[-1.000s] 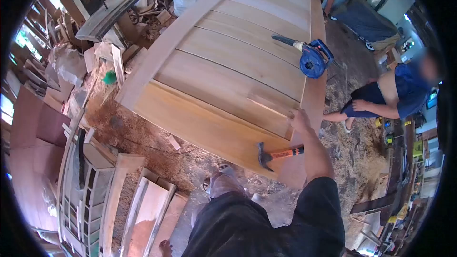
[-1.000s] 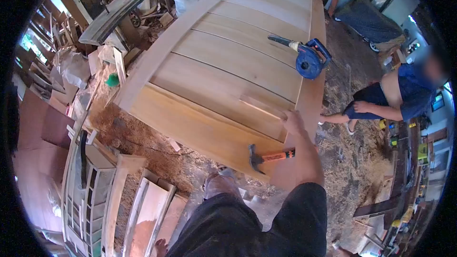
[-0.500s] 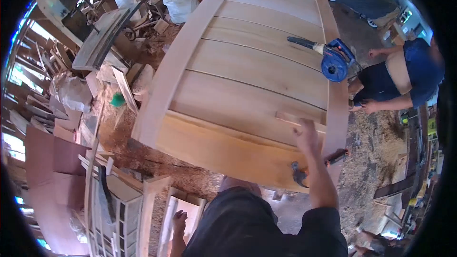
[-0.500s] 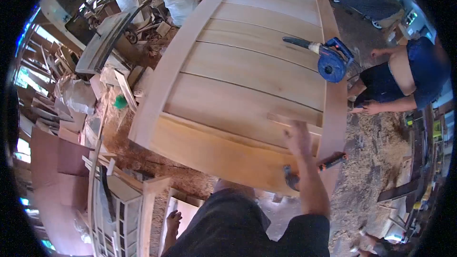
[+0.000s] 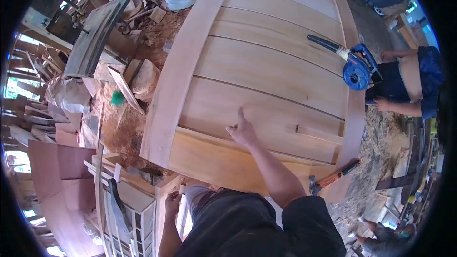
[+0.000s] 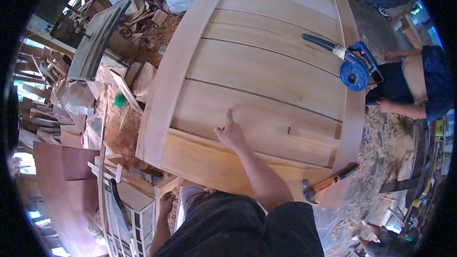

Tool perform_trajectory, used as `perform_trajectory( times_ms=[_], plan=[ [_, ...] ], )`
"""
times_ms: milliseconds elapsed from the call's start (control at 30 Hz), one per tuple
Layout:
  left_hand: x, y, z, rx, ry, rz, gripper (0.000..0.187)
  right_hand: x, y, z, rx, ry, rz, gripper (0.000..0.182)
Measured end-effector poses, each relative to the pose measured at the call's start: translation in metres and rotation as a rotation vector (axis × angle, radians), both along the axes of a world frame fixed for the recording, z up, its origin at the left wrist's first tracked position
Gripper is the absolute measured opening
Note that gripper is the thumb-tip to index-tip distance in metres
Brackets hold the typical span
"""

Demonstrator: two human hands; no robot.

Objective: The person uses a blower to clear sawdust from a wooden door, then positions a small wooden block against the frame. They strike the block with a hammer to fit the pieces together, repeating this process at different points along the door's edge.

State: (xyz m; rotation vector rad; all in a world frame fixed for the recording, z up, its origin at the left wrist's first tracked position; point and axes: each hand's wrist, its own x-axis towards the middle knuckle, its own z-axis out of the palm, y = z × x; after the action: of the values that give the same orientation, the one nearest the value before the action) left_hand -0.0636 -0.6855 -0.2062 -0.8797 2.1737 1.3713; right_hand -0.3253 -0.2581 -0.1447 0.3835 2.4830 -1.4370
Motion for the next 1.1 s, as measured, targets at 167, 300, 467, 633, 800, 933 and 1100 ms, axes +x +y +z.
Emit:
perform_trajectory(
  times_ms=[167,300,467,633,800,933,1100],
  plan=[
    [-0.024,-0.022,-0.020,0.028,-0.108,-0.091,0.048,0.021,-0.014,0.064,-0.308,-0.264,-0.116,0.093],
    [-0.043,-0.077,-0.048,0.123,-0.138,-0.179,0.048,0.023,-0.029,0.056,-0.344,-0.331,-0.205,0.088],
    [-0.121,-0.164,-0.073,0.205,-0.217,-0.297,0.035,0.030,-0.045,0.061,-0.385,-0.264,-0.418,0.080],
    [-0.249,-0.252,-0.072,-0.703,-0.028,-1.357,0.029,0.104,0.037,0.027,0.163,0.166,-0.456,0.039],
    [-0.301,-0.264,-0.034,-0.105,0.177,-0.090,0.031,0.264,0.194,0.027,0.868,-0.155,-0.486,0.042],
    [-0.310,-0.212,0.013,-0.105,0.331,-0.059,0.030,0.309,0.217,0.059,0.967,-0.502,-0.357,0.049],
    [-0.285,-0.158,-0.005,0.103,0.371,0.056,0.023,0.294,0.232,0.087,1.094,-0.570,0.023,0.055]
  ],
)
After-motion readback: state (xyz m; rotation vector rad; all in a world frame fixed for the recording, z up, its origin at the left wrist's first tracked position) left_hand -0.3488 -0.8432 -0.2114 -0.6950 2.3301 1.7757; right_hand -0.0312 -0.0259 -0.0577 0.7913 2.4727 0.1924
